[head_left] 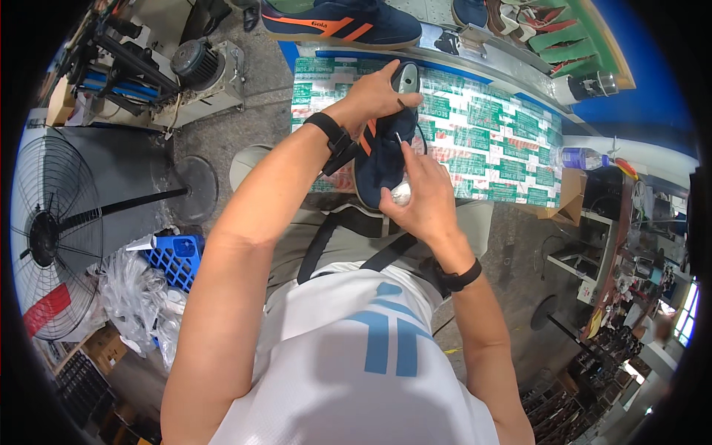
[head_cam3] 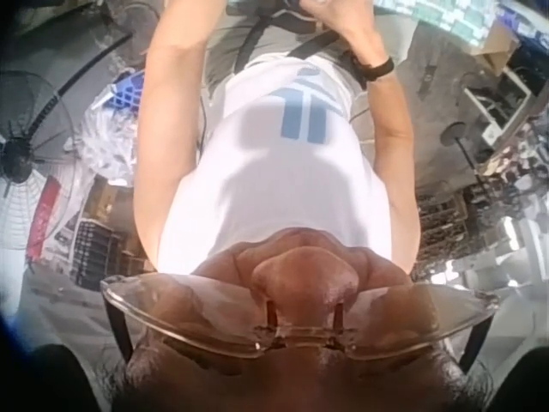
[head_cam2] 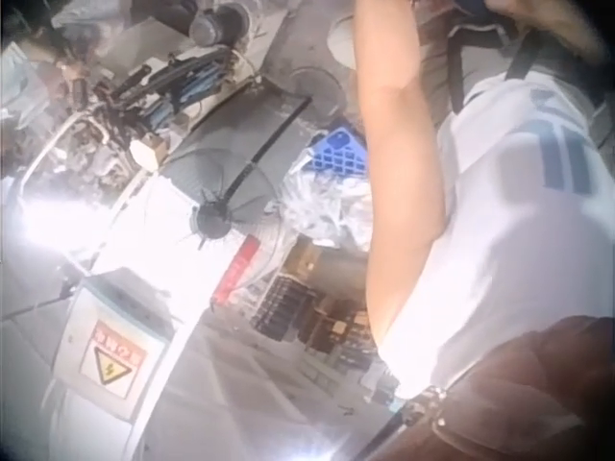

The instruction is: The recorder applies glue to the soles and seams of athletic shoes using a small brush or applicator at a factory workstation.

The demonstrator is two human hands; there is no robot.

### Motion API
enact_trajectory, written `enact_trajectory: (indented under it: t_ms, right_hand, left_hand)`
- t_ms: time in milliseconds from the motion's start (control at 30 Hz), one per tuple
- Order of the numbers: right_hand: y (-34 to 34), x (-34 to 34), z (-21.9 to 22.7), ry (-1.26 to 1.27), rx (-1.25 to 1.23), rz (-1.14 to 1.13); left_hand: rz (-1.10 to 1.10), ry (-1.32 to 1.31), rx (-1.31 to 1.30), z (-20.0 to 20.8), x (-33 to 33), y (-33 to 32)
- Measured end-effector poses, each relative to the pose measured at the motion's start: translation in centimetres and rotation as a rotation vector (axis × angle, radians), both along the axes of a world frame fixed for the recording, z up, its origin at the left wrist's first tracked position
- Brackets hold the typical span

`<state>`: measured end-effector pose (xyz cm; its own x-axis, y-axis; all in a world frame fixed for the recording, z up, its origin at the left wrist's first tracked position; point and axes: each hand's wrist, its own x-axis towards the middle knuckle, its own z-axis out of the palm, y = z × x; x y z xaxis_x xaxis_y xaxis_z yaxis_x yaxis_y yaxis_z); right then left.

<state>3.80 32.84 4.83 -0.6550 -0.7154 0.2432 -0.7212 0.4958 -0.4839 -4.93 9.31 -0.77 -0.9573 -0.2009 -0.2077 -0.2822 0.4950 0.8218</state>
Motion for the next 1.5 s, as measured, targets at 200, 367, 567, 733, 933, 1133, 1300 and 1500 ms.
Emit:
enact_trajectory:
  t_ms: [200, 367, 567, 733, 933, 1133, 1300, 1500]
  right_hand:
    - [-1.8, 0.7, -0.9, 0.009, 0.068, 0.028]
    - [2.3, -1.6, -2.4, -0.207, 0.099, 0.016]
    - [-0.3, -4.9, -5.3, -0.377, -0.061, 0.045]
    - [3.9, -2.0, -0.2, -0.633, -0.041, 0.031]
    - [4.7, 0.6, -0.2, -0.537, -0.048, 0.024]
    - [3.1, -0.6, 0.6, -0.345, -0.084, -0.166]
    - [2.6, -0.5, 1.4, -0.34, -0.045, -0.157]
    - [1.7, -1.0, 0.4, -0.253, -0.055, -0.13]
  left_hand:
    - [0.041, -0.071, 0.046, 1.2, 1.4, -0.1]
    - [0.095, 0.149, -0.024, -1.3, -0.6, 2.7]
    - [0.141, 0.003, -0.018, -0.8, -1.1, 1.5]
    - [0.108, 0.029, 0.005, -0.9, -1.9, 2.3]
    - [0.148, 0.224, 0.001, -3.5, 0.9, 0.4]
    - [0.084, 0.09, -0.083, -0.8, 0.8, 0.2]
    - [0.035, 0.026, -0.002, -0.8, -0.3, 0.8]
    - [0.03, 0.004, 0.012, -0.3, 0.0, 0.9]
